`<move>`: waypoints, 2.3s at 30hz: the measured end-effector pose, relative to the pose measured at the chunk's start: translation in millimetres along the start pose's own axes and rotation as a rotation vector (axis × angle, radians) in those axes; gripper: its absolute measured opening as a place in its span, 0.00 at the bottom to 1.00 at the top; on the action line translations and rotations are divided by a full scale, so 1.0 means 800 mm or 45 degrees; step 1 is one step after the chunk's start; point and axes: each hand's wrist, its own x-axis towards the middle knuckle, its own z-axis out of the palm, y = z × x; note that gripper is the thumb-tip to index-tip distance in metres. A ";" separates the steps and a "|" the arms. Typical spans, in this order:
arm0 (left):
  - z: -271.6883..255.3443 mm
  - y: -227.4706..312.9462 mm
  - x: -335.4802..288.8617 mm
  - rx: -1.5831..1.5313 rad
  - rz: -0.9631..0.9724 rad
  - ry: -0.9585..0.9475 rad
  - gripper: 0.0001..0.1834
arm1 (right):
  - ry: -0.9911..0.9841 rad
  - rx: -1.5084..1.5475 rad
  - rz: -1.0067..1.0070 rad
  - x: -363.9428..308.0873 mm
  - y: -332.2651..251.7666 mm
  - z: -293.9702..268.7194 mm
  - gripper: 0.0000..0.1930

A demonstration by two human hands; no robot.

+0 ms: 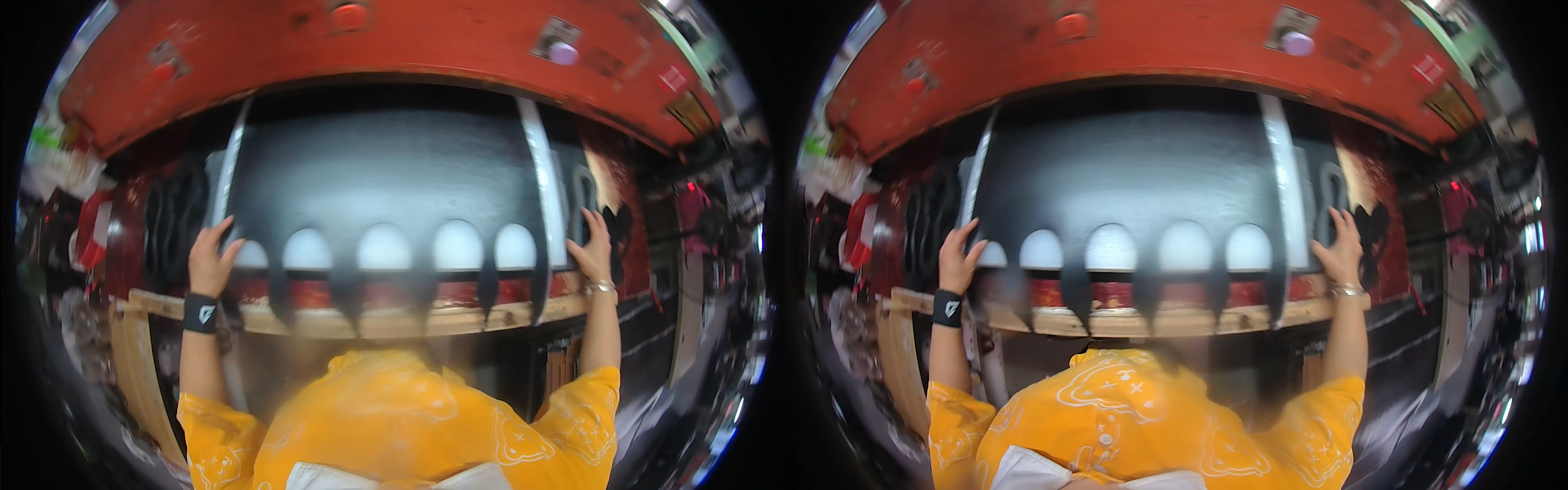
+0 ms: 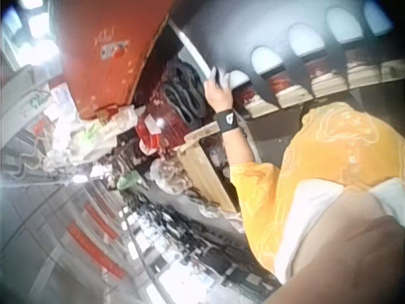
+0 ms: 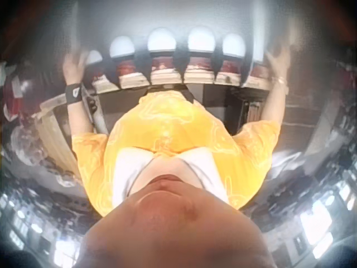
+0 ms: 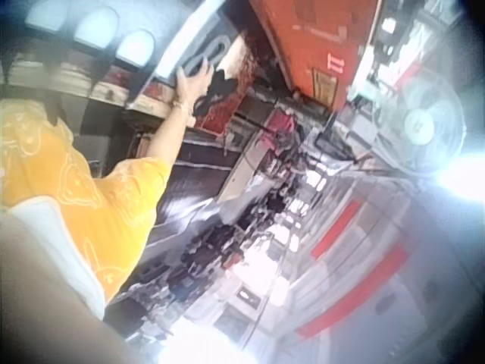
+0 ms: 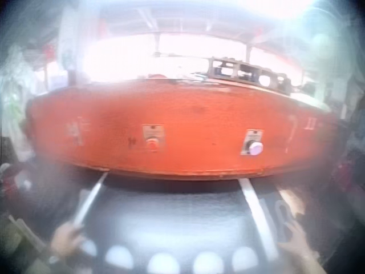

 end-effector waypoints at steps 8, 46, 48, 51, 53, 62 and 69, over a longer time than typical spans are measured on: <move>-0.006 -0.005 0.010 -0.037 0.056 -0.010 0.20 | -0.148 1.137 -0.003 -0.003 -0.202 -0.063 0.33; 0.009 -0.029 0.034 -0.327 0.041 0.096 0.19 | -0.115 0.552 -0.875 0.006 -0.658 0.115 0.30; 0.009 -0.025 0.037 -0.345 0.106 0.151 0.17 | -0.076 0.774 -0.806 0.045 -0.616 0.103 0.30; 0.012 -0.008 0.036 -0.535 0.215 0.206 0.11 | 0.496 0.721 -0.519 0.104 -0.513 0.081 0.24; 0.021 0.008 0.036 -0.882 0.255 0.006 0.09 | 0.883 0.621 -0.312 0.144 -0.436 0.068 0.27; 0.082 0.002 0.110 -0.668 0.245 0.002 0.07 | 1.581 0.711 0.213 0.342 -0.272 -0.018 0.29; 0.091 0.023 0.158 -0.442 0.168 -0.027 0.09 | 1.147 0.786 0.161 0.280 -0.201 -0.002 0.24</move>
